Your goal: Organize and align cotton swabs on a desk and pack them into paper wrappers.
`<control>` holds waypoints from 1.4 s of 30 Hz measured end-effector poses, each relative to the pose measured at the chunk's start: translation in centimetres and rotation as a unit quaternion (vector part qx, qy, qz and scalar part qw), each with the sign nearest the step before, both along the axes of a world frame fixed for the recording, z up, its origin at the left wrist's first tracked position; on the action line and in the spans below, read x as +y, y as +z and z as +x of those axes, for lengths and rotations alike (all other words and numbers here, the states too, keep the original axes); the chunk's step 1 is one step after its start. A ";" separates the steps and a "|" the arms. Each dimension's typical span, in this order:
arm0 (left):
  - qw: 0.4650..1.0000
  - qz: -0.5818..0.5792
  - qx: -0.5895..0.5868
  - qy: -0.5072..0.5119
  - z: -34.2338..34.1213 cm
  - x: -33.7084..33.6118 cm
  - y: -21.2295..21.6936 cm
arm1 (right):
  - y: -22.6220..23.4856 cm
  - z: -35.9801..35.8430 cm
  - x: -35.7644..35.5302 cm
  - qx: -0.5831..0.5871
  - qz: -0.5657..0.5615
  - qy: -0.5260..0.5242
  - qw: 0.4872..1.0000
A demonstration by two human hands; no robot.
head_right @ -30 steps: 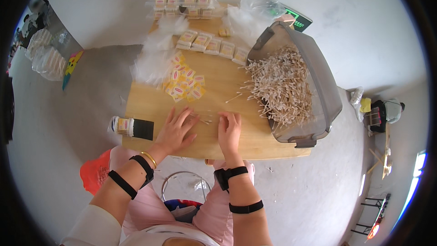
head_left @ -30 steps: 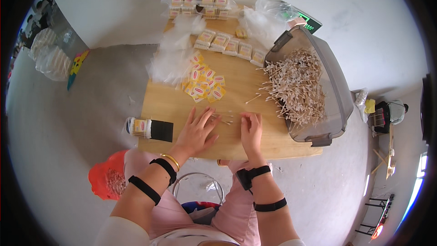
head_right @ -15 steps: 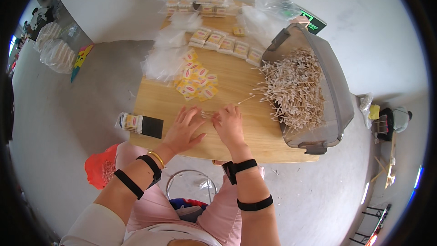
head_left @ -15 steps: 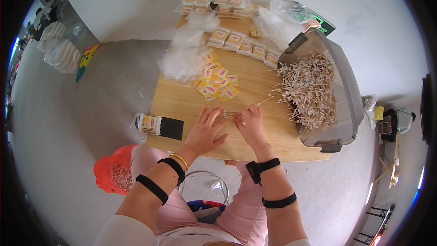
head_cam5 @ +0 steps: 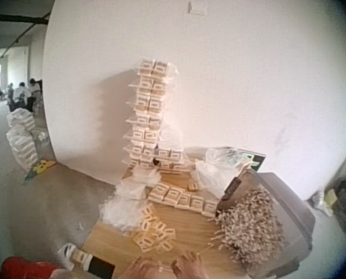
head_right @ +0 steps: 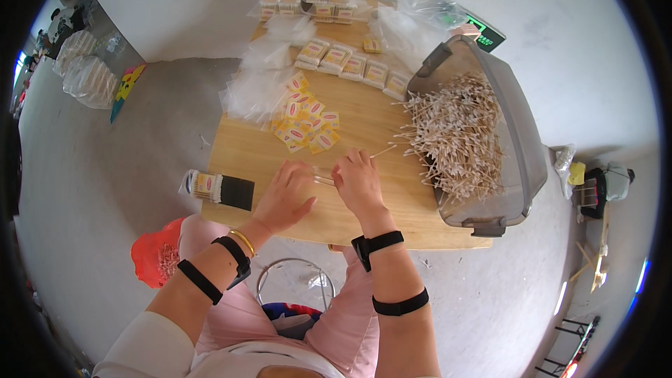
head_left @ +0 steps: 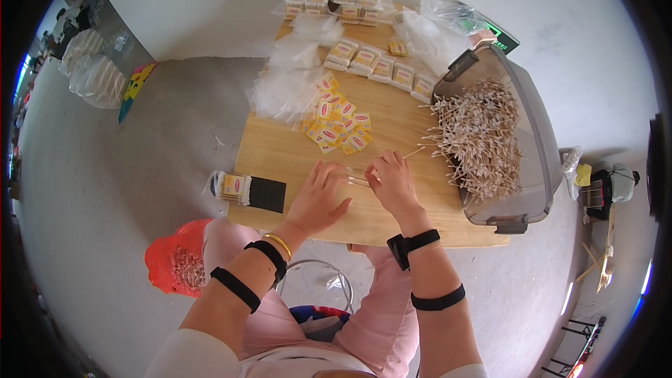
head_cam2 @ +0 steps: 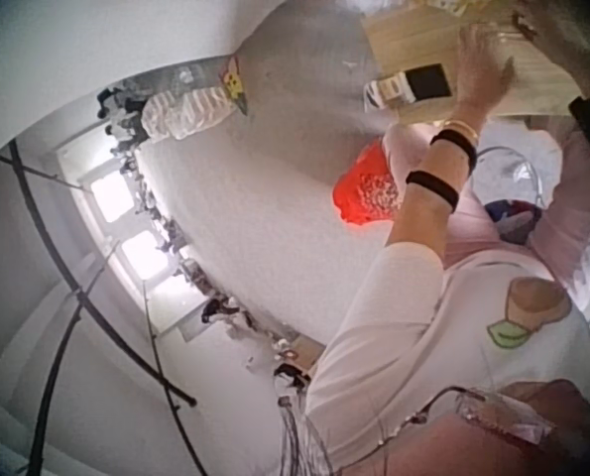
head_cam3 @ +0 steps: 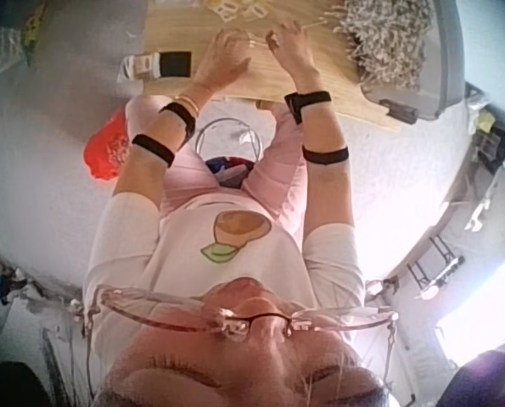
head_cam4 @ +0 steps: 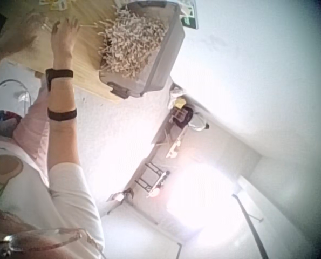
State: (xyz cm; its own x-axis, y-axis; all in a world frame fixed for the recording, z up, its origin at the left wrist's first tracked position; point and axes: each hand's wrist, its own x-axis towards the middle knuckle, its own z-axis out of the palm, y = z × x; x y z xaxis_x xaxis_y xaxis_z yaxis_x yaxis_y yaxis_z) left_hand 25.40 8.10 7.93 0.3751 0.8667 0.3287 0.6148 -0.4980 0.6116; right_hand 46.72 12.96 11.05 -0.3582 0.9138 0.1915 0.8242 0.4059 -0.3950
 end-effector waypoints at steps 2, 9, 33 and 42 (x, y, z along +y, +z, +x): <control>0.996 -0.026 -0.078 0.040 0.0 0.0 0.1 | 1.0 -0.2 -0.5 0.046 0.002 -0.029 0.999; 0.942 -0.118 -0.300 0.097 0.8 -3.8 6.5 | 7.0 -0.9 -7.1 0.158 -0.069 0.004 0.985; 0.919 -0.092 -0.382 -0.003 -3.3 -19.7 20.5 | 18.3 -4.7 -26.6 0.505 -0.127 -0.038 0.853; 0.945 -0.036 -0.321 0.052 -6.3 -23.7 22.9 | 20.2 -6.0 -29.1 0.492 -0.177 0.029 0.852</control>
